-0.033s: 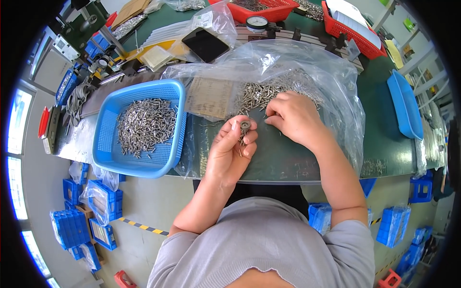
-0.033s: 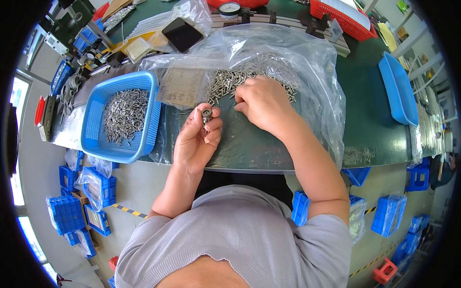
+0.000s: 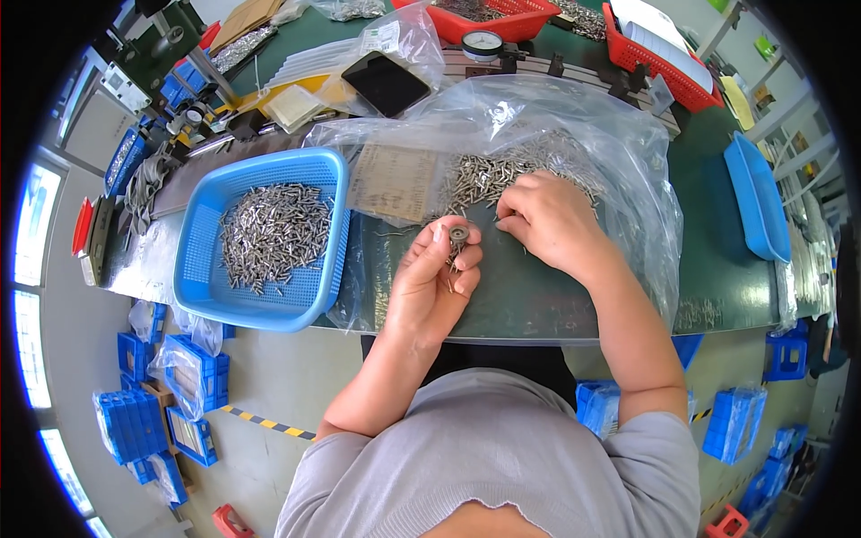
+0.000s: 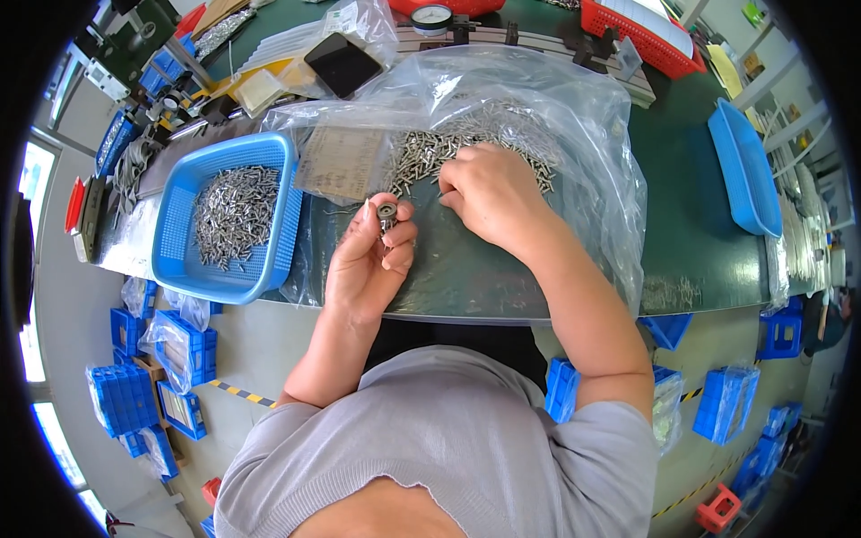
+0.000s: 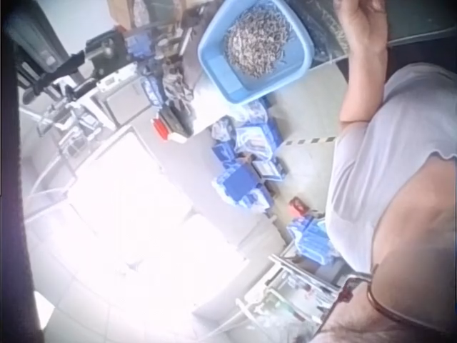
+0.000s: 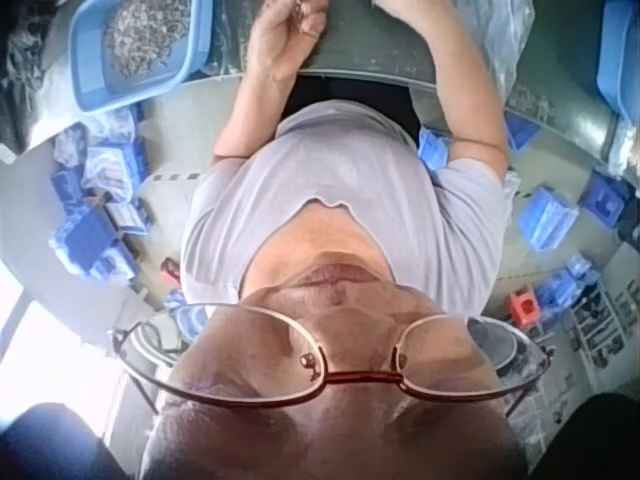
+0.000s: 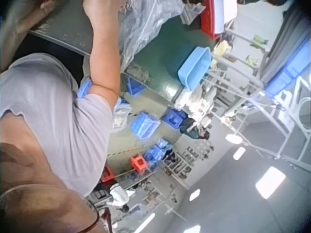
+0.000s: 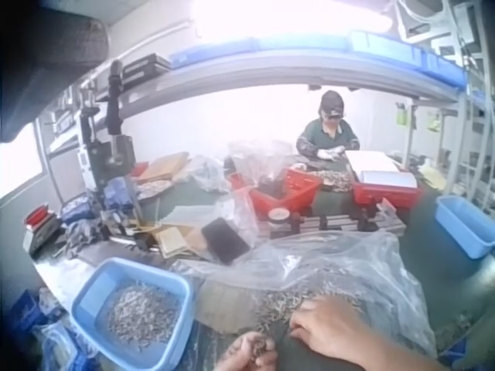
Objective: Manually inspecting and sorting small metal components at an industrial workbench.
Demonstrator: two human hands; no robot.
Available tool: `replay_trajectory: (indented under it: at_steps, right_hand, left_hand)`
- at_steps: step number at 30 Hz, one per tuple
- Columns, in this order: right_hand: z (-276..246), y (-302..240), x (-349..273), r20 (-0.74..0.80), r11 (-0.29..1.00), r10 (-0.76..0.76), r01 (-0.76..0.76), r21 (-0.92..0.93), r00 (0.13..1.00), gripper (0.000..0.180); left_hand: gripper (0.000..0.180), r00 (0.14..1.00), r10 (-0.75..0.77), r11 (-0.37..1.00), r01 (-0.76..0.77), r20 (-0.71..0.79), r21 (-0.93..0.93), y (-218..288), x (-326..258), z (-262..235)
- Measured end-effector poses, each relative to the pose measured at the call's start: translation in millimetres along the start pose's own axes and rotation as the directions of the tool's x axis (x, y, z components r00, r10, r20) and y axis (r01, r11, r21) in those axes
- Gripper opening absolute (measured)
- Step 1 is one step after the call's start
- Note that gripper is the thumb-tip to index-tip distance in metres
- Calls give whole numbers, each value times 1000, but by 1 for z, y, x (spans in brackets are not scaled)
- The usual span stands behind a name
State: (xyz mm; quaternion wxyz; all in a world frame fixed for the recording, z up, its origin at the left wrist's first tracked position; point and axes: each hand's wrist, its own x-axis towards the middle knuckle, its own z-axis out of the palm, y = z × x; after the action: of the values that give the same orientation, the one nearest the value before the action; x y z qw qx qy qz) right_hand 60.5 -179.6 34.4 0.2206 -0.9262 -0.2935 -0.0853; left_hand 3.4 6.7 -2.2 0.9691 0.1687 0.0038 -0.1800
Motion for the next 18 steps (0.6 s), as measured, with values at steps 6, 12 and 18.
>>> replay_trajectory:
  at_steps: [6,12,18]
  right_hand:
    - [-12,-17,6,127,823,225,-258,506,966,8]
    - [-5,-31,6,155,441,125,-194,876,980,3]
    - [-1,-33,6,26,639,77,-69,766,997,6]
  left_hand:
    - [24,1000,-1,999,1,13,34,-1,-2,1]
    - [20,999,-11,996,13,-30,89,0,-1,2]
    - [19,999,-10,996,14,-48,91,-1,0,4]
